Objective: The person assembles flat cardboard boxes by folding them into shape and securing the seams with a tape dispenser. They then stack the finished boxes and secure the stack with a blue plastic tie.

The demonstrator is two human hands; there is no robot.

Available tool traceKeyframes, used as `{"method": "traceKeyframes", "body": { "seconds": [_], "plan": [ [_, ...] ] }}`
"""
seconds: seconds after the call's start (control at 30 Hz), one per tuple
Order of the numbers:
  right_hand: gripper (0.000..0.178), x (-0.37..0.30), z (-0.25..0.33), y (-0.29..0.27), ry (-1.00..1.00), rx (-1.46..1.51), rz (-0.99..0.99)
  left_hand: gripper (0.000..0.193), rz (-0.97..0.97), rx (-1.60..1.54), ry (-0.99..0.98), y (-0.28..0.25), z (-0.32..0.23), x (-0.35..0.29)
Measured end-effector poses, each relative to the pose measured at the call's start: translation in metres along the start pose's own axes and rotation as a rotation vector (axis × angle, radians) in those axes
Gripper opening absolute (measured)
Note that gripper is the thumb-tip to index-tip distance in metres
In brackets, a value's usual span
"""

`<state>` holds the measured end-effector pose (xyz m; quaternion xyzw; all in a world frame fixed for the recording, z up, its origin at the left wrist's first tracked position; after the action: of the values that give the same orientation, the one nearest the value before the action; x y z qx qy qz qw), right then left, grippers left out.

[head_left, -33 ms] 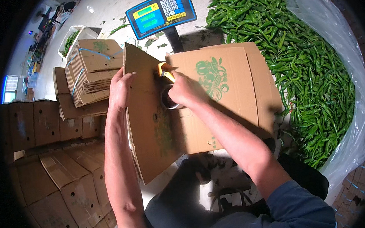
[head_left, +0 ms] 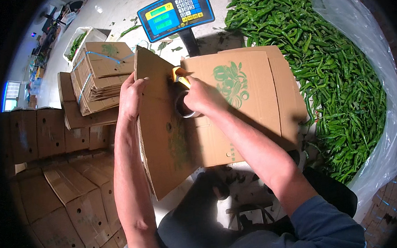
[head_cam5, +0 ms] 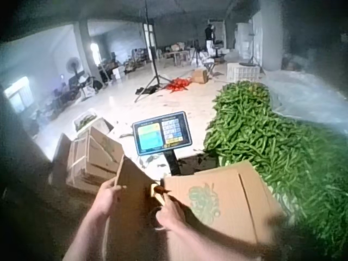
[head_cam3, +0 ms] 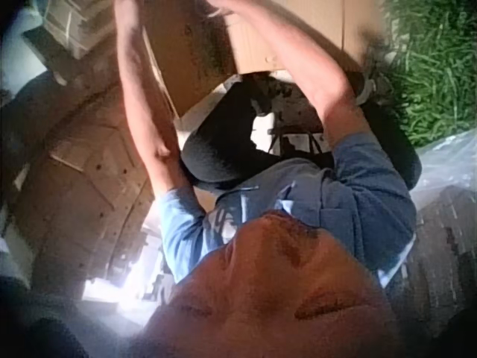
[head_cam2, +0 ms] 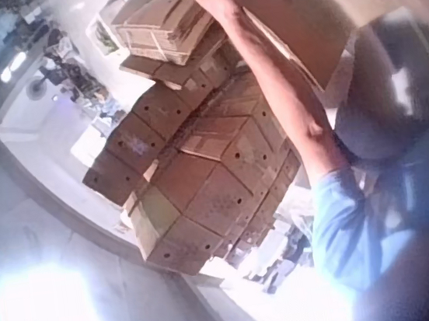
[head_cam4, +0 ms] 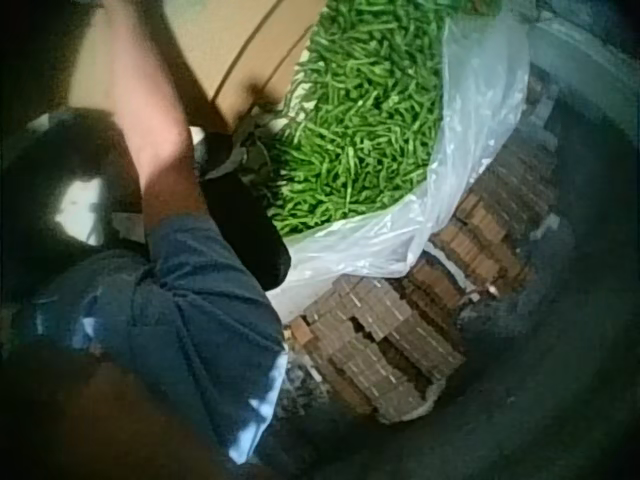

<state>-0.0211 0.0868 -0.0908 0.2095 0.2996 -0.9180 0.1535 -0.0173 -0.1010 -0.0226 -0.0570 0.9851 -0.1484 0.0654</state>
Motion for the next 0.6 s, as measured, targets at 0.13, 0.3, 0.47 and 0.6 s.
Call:
{"method": "traceKeyframes", "body": {
  "seconds": [0.13,0.3,0.47,0.6],
  "plan": [
    [0.061,0.015,-0.001,-0.003,-0.053,-0.078,0.097,0.035,-0.034,-0.065,-0.006,-0.002,0.007,0.002],
    [0.057,0.015,-0.022,0.002,-0.132,-0.039,0.103,0.036,-0.038,-0.088,-0.005,0.005,0.008,0.006],
    [0.07,-0.076,-0.051,0.021,-0.139,-0.16,0.44,0.039,-0.061,-0.169,-0.042,0.0,0.009,-0.003],
    [0.071,-0.098,-0.088,0.033,-0.263,-0.241,0.508,0.038,-0.038,-0.182,0.003,0.021,-0.006,-0.002]
  ]
}}
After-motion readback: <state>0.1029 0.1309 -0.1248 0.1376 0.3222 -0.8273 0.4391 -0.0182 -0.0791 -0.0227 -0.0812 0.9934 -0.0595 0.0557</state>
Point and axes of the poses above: each hand's wrist, its own x-axis towards the middle knuckle, its own y-axis out of the palm, z = x × y, the point moved 3 cm from there along x, towards the middle knuckle, and after that the axes turned 4 degrees about y, right-handed, at the moved point
